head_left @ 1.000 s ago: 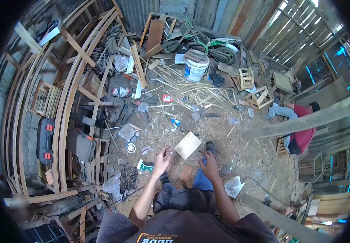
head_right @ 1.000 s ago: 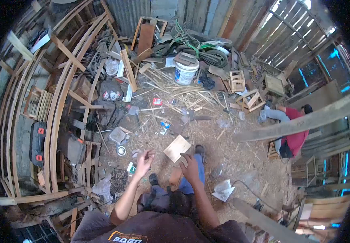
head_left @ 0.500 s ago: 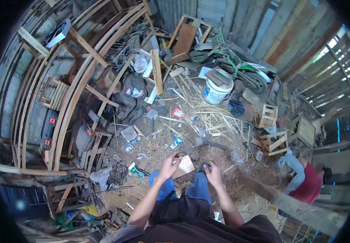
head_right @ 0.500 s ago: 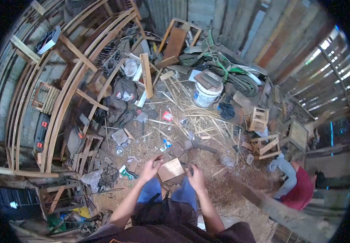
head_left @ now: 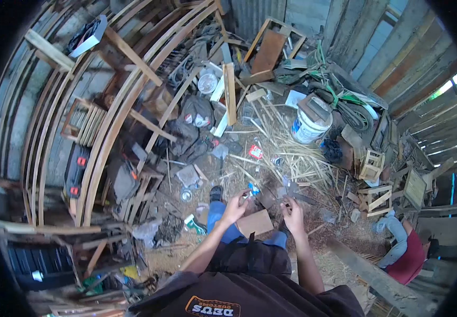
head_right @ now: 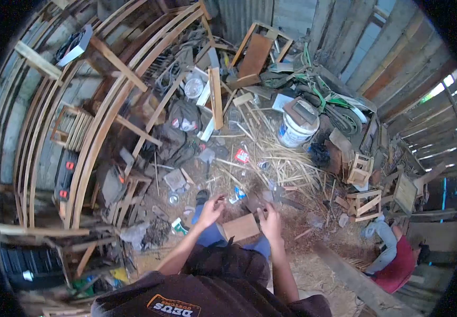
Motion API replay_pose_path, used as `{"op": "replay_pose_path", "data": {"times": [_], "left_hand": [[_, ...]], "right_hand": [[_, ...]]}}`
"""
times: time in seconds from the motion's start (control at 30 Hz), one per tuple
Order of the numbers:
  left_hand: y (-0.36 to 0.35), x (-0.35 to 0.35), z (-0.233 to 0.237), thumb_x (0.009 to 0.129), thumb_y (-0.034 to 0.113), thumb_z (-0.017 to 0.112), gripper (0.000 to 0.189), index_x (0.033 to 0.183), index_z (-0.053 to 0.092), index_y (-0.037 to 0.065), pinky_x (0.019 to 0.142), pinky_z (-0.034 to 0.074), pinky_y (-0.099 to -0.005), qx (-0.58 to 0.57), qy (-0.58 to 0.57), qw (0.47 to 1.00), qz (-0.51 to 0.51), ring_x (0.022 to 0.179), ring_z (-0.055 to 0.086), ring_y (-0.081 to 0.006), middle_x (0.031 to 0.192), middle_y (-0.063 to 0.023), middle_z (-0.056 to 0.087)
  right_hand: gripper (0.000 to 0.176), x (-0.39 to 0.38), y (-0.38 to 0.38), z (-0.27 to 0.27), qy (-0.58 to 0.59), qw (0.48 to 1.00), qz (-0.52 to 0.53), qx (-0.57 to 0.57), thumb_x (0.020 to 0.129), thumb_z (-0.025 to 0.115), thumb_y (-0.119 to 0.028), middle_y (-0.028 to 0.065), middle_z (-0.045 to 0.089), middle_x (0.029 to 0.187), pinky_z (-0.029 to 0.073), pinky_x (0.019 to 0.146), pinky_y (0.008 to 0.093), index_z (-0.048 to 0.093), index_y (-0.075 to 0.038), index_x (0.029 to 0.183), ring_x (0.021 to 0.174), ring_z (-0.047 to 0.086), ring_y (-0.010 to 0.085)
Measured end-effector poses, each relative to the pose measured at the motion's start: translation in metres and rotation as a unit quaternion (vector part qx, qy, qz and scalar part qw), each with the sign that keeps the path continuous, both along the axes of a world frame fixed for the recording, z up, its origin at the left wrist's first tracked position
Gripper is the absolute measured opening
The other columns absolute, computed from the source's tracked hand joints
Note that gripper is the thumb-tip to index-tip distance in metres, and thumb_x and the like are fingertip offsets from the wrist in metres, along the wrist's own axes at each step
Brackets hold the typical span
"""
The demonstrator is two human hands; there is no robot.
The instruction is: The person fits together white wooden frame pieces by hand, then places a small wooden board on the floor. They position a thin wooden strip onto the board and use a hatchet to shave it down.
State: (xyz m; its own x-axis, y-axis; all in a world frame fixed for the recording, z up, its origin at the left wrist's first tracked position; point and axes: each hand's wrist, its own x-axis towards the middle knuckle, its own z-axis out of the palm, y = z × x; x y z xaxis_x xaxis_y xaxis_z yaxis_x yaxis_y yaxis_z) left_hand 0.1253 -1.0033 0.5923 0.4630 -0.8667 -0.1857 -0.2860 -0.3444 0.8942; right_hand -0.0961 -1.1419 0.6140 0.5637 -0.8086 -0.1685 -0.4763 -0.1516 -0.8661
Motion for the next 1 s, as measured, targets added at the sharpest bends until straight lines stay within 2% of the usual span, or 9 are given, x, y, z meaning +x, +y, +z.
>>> {"op": "replay_pose_path", "data": {"times": [0.1, 0.23, 0.27, 0.37, 0.47, 0.67, 0.73, 0.83, 1.0], "left_hand": [[-0.007, 0.071, -0.023, 0.100, 0.021, 0.064, 0.037, 0.133, 0.062, 0.003, 0.095, 0.053, -0.0379, 0.004, 0.065, 0.998, -0.012, 0.112, 0.068, -0.0248, 0.123, -0.0158, 0.070], [-0.011, 0.161, -0.032, 0.101, 0.022, 0.063, 0.035, 0.132, 0.063, 0.005, 0.093, 0.053, -0.0336, 0.000, 0.033, 0.994, -0.103, 0.110, 0.068, -0.0213, 0.122, -0.0135, 0.072], [-0.013, 0.182, -0.019, 0.101, 0.016, 0.061, 0.030, 0.129, 0.063, 0.006, 0.089, 0.055, -0.0380, 0.002, 0.030, 0.991, -0.129, 0.102, 0.072, -0.0266, 0.117, -0.0154, 0.072], [-0.009, 0.231, 0.010, 0.102, 0.019, 0.059, 0.029, 0.127, 0.063, 0.006, 0.090, 0.054, -0.0384, 0.000, 0.040, 0.992, -0.123, 0.103, 0.072, -0.0287, 0.116, -0.0162, 0.072], [0.000, 0.264, -0.022, 0.103, 0.022, 0.060, 0.032, 0.129, 0.062, 0.003, 0.096, 0.052, -0.0381, 0.039, 0.060, 0.992, -0.104, 0.112, 0.069, -0.0270, 0.119, -0.0173, 0.071], [0.000, 0.281, -0.070, 0.104, 0.020, 0.060, 0.041, 0.138, 0.053, 0.000, 0.092, 0.053, -0.0309, -0.007, 0.157, 0.986, -0.055, 0.106, 0.065, -0.0174, 0.117, -0.0118, 0.068], [-0.015, 0.278, -0.066, 0.105, 0.022, 0.060, 0.041, 0.138, 0.053, -0.001, 0.093, 0.052, -0.0300, 0.042, 0.175, 0.982, -0.056, 0.107, 0.064, -0.0167, 0.116, -0.0112, 0.067], [-0.042, 0.265, -0.042, 0.105, 0.024, 0.059, 0.040, 0.138, 0.054, 0.001, 0.095, 0.052, -0.0314, 0.076, 0.161, 0.980, -0.093, 0.109, 0.065, -0.0176, 0.120, -0.0114, 0.068], [-0.120, 0.251, -0.022, 0.105, 0.023, 0.059, 0.041, 0.140, 0.054, 0.003, 0.100, 0.049, -0.0342, 0.090, 0.122, 0.984, -0.094, 0.114, 0.064, -0.0200, 0.124, -0.0123, 0.068]], "right_hand": [[0.036, 0.051, 0.015, -0.032, 0.042, 0.993, -0.044, -0.099, 0.094, 0.067, -0.015, 0.0212, 0.071, 0.108, 0.053, 0.086, 0.0416, 0.065, -0.004, 0.129, 0.098, 0.069, 0.0363], [0.037, 0.127, 0.048, -0.067, 0.113, 0.988, -0.102, -0.037, 0.091, 0.069, -0.015, 0.0168, 0.071, 0.110, 0.055, 0.083, 0.0403, 0.066, -0.004, 0.127, 0.093, 0.070, 0.0291], [0.036, 0.147, 0.059, -0.074, 0.056, 0.991, -0.118, 0.004, 0.091, 0.070, -0.016, 0.0168, 0.069, 0.114, 0.054, 0.086, 0.0406, 0.066, -0.003, 0.125, 0.098, 0.069, 0.0310], [0.035, 0.209, 0.082, -0.036, 0.075, 0.992, -0.098, -0.003, 0.091, 0.070, -0.017, 0.0188, 0.068, 0.116, 0.052, 0.093, 0.0418, 0.067, -0.003, 0.122, 0.106, 0.066, 0.0345], [0.033, 0.228, 0.086, -0.030, 0.088, 0.992, -0.057, -0.066, 0.091, 0.070, -0.016, 0.0208, 0.067, 0.117, 0.050, 0.098, 0.0439, 0.067, -0.002, 0.120, 0.112, 0.063, 0.0392], [0.030, 0.230, 0.059, -0.001, 0.049, 0.984, -0.165, -0.054, 0.092, 0.069, -0.016, 0.0197, 0.066, 0.115, 0.050, 0.096, 0.0447, 0.068, -0.003, 0.119, 0.110, 0.062, 0.0413], [0.028, 0.225, 0.044, -0.019, 0.064, 0.978, -0.188, -0.060, 0.093, 0.068, -0.015, 0.0201, 0.066, 0.114, 0.050, 0.094, 0.0449, 0.068, -0.004, 0.119, 0.107, 0.063, 0.0415], [0.030, 0.218, 0.041, -0.039, 0.083, 0.978, -0.186, 0.035, 0.095, 0.066, -0.017, 0.0212, 0.065, 0.117, 0.049, 0.096, 0.0452, 0.066, -0.004, 0.122, 0.112, 0.061, 0.0416], [0.031, 0.229, -0.010, -0.077, 0.011, 0.987, -0.160, -0.026, 0.094, 0.067, -0.017, 0.0175, 0.066, 0.109, 0.051, 0.086, 0.0397, 0.067, -0.006, 0.123, 0.100, 0.064, 0.0332]]}}
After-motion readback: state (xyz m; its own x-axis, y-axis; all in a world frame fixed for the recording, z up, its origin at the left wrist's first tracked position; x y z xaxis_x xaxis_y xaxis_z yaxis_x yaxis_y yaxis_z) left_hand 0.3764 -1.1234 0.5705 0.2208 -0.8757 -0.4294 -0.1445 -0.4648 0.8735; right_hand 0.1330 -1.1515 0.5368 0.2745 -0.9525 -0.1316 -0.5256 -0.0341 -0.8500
